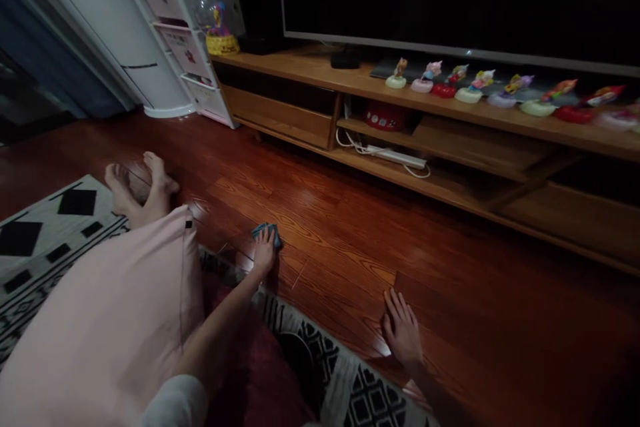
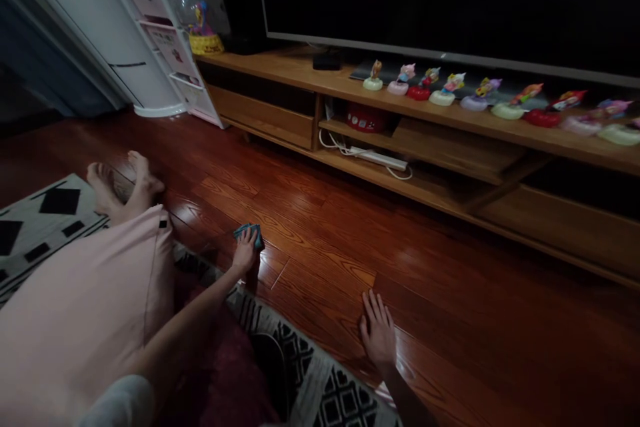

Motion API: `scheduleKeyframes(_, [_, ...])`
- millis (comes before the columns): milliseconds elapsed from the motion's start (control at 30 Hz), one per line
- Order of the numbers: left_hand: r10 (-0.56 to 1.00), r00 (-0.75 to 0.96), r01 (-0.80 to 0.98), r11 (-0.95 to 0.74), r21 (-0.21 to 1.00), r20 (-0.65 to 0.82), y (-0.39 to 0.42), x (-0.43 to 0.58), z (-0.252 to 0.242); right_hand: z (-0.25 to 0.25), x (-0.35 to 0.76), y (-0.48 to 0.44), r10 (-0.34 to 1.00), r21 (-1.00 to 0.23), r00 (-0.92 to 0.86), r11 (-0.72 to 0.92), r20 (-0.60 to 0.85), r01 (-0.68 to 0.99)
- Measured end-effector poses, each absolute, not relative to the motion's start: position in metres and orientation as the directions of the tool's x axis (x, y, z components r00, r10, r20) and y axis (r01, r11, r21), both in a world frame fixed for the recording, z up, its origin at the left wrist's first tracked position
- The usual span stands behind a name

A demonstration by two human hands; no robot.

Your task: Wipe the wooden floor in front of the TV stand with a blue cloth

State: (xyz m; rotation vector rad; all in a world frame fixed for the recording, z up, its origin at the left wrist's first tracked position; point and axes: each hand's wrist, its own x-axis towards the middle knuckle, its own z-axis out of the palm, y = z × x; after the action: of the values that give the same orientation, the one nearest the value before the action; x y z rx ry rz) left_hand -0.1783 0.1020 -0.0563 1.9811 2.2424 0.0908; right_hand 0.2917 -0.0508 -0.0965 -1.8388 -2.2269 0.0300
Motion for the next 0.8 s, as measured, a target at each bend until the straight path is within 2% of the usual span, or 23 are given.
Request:
scheduleKeyframes(100, [0.996,-0.072,0.987,0.079,0.139,-0.052,0.084,-0.143,-0.066,-0.098,0.293,-0.051,0.971,-0.164,-0.176,0.202,0.165,0.965])
scheduleKeyframes(200, [0.965,0.252,0.954,-0.234,0.188,-0.076,0.052,-0.078,-0.078,-0.1,0.294,-0.051,0.974,-0.169,-0.173,0.197,0.147,0.966])
scheduleKeyframes(300, [0.756,0.652,0.742,-0.617,0.264,-0.065,0.018,-0.016,-0.087,-0.101,0.295,-0.05,0.975,-0.182,-0.17,0.195,0.146,0.964])
scheduleKeyframes(400, [0.595,0.803,0.576,-0.762,0.296,-0.032,0.006,0.011,-0.087,-0.101,0.295,-0.05,0.974,-0.188,-0.173,0.2,0.147,0.962])
scheduleKeyframes(500, [0.672,0.738,0.658,-0.696,0.288,-0.062,0.026,-0.017,-0.075,-0.101,0.294,-0.049,0.973,-0.186,-0.173,0.2,0.149,0.962])
scheduleKeyframes(567, [0.825,0.556,0.817,-0.518,0.254,-0.104,0.047,-0.058,-0.062,-0.101,0.294,-0.049,0.973,-0.176,-0.173,0.199,0.155,0.964])
scheduleKeyframes(633, [0.955,0.264,0.952,-0.235,0.197,-0.138,0.065,-0.103,-0.049,-0.102,0.294,-0.049,0.972,-0.164,-0.172,0.198,0.161,0.966])
scheduleKeyframes(700, [0.989,0.02,0.99,0.001,0.143,-0.143,0.073,-0.137,-0.039,-0.102,0.293,-0.048,0.971,-0.159,-0.17,0.197,0.167,0.967])
scheduleKeyframes(733, [0.989,-0.053,0.991,0.069,0.117,-0.141,0.073,-0.145,-0.037,-0.102,0.293,-0.048,0.971,-0.161,-0.169,0.197,0.17,0.967])
scheduleKeyframes(800, [0.986,-0.084,0.993,0.095,0.069,-0.145,0.066,-0.142,-0.038,-0.101,0.292,-0.048,0.969,-0.168,-0.171,0.201,0.177,0.965])
